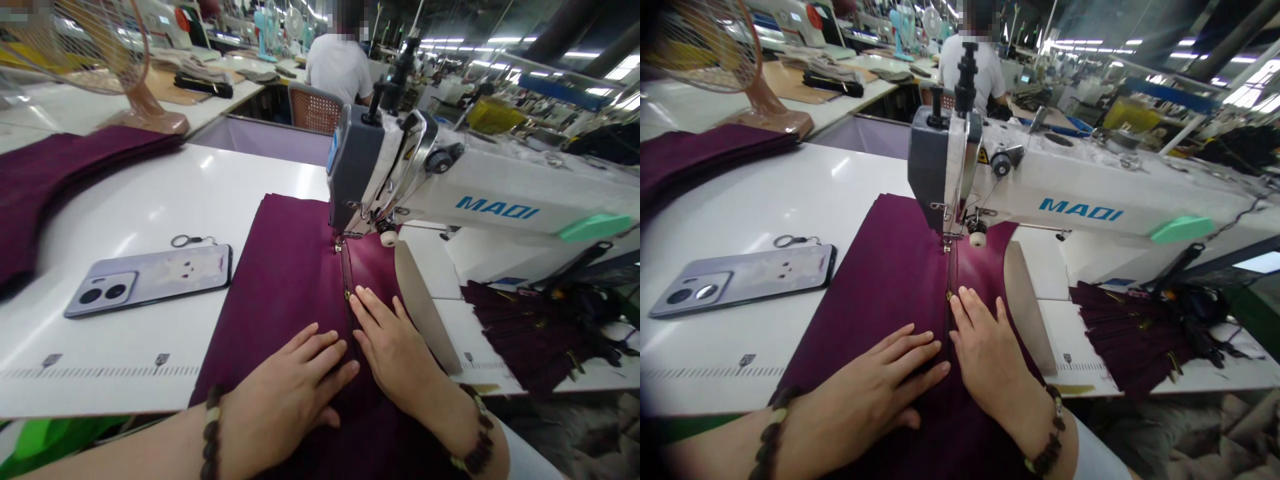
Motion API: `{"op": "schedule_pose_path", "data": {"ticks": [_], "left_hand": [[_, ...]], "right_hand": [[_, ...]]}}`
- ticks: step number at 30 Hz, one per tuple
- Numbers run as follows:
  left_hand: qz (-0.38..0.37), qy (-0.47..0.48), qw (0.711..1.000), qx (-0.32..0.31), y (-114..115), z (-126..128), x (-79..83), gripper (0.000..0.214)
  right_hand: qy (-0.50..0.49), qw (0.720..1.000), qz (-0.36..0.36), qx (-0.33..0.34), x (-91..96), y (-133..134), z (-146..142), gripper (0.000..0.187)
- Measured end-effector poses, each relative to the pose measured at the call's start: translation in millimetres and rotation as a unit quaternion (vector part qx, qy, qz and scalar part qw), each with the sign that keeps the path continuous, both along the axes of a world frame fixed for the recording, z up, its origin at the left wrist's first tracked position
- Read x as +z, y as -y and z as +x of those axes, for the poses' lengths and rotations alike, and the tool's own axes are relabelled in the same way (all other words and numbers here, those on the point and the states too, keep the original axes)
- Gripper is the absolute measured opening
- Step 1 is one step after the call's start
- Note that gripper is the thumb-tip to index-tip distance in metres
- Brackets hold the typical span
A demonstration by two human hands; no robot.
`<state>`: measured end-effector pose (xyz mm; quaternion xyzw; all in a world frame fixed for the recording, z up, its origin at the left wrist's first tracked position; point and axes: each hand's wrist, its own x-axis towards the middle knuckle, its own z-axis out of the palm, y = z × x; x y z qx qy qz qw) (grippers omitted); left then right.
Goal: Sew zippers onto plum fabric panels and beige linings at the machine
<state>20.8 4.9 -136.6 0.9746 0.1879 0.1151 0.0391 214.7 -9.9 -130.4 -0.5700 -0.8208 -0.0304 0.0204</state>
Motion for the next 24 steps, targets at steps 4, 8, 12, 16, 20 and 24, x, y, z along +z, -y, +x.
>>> {"op": "schedule_pose_path", "data": {"ticks": [4,8,12,16,20,24], "left_hand": [[-0.009,-0.008,1.0,-0.001,0.0,-0.3,0.6,0.047],[-0.019,-0.018,1.0,0.006,2.3,2.5,1.4,0.046],[-0.018,-0.012,1.0,0.013,4.2,5.3,2.0,0.048],[-0.032,-0.013,0.999,0.004,2.6,2.7,2.4,0.047],[-0.032,-0.008,0.999,0.009,-0.2,0.6,-0.2,0.046],[-0.036,-0.011,0.999,0.006,-2.7,2.3,-0.8,0.046]], "right_hand": [[0.004,1.0,0.008,0.003,-1.8,0.2,0.4,0.045],[0.006,1.0,0.021,0.009,-3.1,0.1,3.8,0.045],[0.007,0.999,0.024,0.02,-3.2,-0.7,7.3,0.044],[0.009,1.0,0.013,0.014,-1.8,-0.8,4.7,0.044],[0.008,1.0,0.004,0.002,-0.1,-1.2,1.0,0.045],[0.009,1.0,-0.004,-0.002,1.5,-2.8,1.4,0.045]]}}
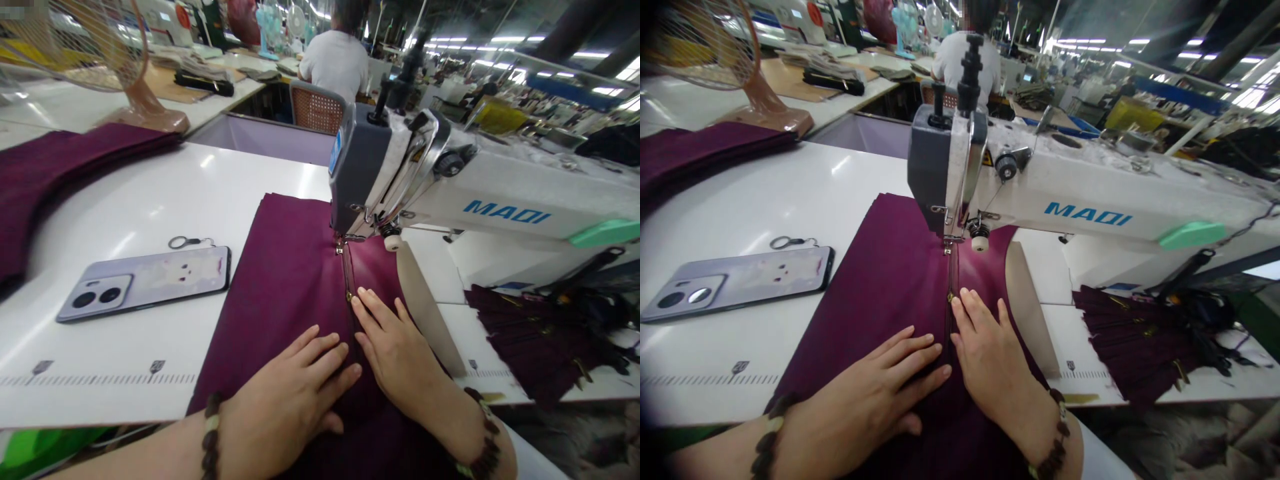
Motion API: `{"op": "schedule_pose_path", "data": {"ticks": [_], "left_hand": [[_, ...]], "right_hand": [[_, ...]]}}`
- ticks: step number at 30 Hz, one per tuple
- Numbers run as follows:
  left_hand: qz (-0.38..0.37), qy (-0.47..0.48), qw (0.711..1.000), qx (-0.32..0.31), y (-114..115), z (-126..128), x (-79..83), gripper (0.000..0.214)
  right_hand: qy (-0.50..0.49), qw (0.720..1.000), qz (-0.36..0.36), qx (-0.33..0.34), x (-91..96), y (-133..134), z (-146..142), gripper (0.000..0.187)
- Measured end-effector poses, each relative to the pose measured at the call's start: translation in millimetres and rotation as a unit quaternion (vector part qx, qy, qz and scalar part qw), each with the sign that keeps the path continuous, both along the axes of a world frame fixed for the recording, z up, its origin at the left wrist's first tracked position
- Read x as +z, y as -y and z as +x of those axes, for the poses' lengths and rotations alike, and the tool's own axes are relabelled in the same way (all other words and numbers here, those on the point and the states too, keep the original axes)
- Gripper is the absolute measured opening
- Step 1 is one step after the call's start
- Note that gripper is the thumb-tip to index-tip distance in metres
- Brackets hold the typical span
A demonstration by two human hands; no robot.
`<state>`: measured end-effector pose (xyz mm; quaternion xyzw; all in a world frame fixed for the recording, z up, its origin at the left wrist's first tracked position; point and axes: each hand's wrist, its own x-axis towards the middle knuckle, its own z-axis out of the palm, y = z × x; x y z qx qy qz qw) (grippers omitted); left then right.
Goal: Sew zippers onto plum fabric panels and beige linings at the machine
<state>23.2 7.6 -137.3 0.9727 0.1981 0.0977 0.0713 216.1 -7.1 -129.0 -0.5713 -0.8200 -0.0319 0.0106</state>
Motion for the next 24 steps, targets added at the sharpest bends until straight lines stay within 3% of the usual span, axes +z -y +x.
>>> {"op": "schedule_pose_path", "data": {"ticks": [24], "left_hand": [[-0.033,0.011,0.999,0.022,-32,5,2.2,0.045]], "right_hand": [[0.003,1.0,0.002,-0.002,3.2,-39,2,0.044]]}}
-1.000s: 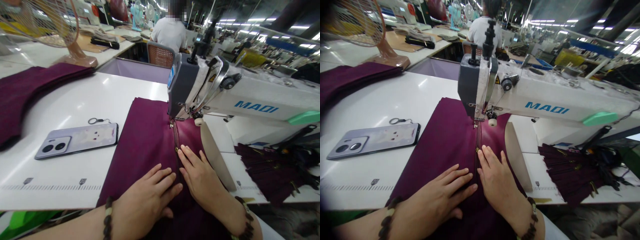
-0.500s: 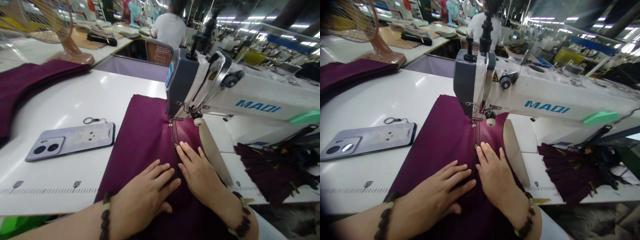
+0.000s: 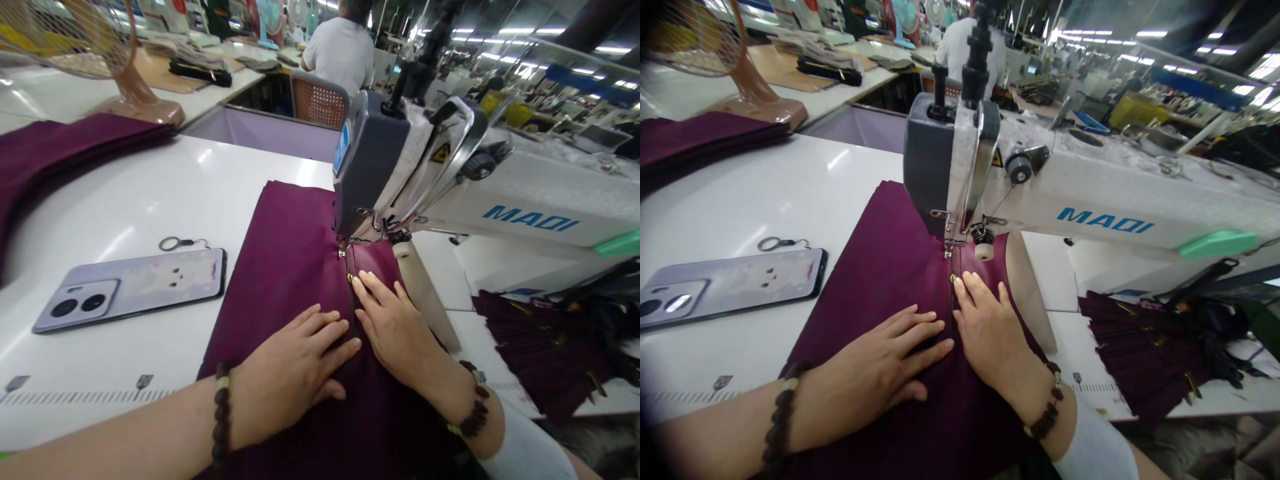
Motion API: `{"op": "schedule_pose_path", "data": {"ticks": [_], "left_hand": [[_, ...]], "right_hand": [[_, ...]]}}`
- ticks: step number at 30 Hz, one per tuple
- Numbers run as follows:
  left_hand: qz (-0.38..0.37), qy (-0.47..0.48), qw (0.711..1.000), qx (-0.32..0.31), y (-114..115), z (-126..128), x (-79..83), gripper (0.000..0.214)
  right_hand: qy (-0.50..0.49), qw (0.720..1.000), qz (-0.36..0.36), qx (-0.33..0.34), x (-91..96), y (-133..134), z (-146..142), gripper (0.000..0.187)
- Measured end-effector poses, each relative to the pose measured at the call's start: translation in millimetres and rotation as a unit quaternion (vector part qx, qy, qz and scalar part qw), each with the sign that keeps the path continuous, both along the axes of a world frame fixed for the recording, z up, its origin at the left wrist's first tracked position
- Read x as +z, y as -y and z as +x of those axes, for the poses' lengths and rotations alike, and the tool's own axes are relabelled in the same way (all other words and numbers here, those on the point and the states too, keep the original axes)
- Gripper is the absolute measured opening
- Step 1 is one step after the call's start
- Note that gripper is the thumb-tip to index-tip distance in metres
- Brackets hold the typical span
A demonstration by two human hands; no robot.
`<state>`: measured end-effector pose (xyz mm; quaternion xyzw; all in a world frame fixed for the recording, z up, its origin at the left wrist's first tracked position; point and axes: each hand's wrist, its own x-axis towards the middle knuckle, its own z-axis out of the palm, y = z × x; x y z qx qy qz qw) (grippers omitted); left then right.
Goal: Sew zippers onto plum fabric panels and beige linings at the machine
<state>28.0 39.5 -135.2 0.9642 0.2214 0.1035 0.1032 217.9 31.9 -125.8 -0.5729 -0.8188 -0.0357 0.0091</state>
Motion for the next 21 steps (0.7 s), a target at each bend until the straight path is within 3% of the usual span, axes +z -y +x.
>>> {"op": "schedule_pose_path", "data": {"ticks": [11,21], "left_hand": [[0.031,0.0,1.0,0.001,-22,2,-1.9,0.045],[0.011,-0.016,1.0,-0.007,-41,2,1.6,0.044]], "right_hand": [[-0.022,1.0,-0.012,-0.018,2.3,-23,2,0.044],[-0.041,0.999,-0.015,-0.008,6.1,-42,5,0.044]]}}
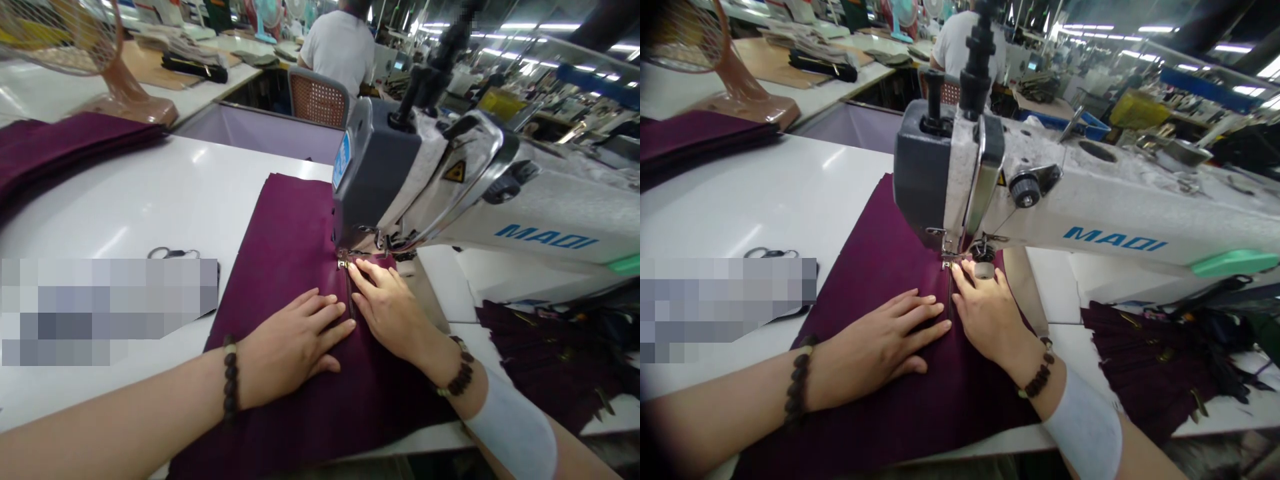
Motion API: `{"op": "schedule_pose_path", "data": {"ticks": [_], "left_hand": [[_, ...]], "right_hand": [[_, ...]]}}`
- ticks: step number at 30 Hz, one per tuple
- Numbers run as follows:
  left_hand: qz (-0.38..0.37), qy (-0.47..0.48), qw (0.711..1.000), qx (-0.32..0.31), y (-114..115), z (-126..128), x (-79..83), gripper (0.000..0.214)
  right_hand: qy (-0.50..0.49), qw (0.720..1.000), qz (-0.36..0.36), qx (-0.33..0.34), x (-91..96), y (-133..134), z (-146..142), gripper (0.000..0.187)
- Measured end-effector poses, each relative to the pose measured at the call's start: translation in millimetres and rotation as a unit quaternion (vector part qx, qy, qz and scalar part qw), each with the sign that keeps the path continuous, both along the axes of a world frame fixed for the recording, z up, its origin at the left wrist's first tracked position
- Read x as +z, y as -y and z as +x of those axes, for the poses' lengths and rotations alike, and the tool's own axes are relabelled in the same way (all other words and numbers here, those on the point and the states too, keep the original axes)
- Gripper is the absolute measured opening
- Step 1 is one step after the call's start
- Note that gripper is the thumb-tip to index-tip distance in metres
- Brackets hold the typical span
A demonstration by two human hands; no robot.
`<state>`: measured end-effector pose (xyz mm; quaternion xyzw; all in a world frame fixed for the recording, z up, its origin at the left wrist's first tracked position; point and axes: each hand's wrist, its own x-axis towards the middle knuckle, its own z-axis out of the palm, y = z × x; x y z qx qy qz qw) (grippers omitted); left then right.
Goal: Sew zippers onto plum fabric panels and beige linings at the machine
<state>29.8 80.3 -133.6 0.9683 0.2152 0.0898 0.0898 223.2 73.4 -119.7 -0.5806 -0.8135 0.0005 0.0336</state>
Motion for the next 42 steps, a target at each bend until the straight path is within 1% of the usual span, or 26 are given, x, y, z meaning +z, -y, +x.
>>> {"op": "schedule_pose_path", "data": {"ticks": [4,8,12,15,20,27,31,35,42], "left_hand": [[-0.002,-0.003,1.0,-0.004,-7,0,1.7,0.044],[-0.003,-0.004,1.0,-0.007,-14,0,2.8,0.043],[0.005,0.005,1.0,-0.009,-21,-1,0.6,0.043],[0.015,0.017,1.0,-0.014,-25,-1,-1.6,0.043],[0.024,0.022,0.999,-0.019,-29,-2,-2.7,0.044],[0.037,0.027,0.999,-0.016,-25,-1,-3.2,0.041],[0.023,0.015,1.0,-0.003,-18,3,-0.7,0.036],[0.018,0.017,1.0,0.011,-13,7,-0.4,0.033],[0.028,0.015,0.999,0.012,-11,8,1.4,0.045]], "right_hand": [[-0.007,1.0,0.001,0.012,2.0,-7,1,0.042],[-0.01,1.0,-0.008,0.019,-1.3,-14,4,0.041],[-0.015,0.999,-0.012,0.031,-6.3,-21,8,0.038],[-0.025,0.999,-0.02,0.038,-6.4,-25,9,0.035],[-0.039,0.998,-0.045,0.003,0.3,-26,6,0.034],[-0.06,0.997,-0.049,-0.008,0.9,-23,4,0.033],[-0.076,0.996,-0.055,-0.005,-0.5,-25,6,0.035],[-0.072,0.995,-0.062,-0.005,-1.8,-27,9,0.037],[-0.065,0.997,-0.049,-0.005,-3.9,-26,9,0.039]]}}
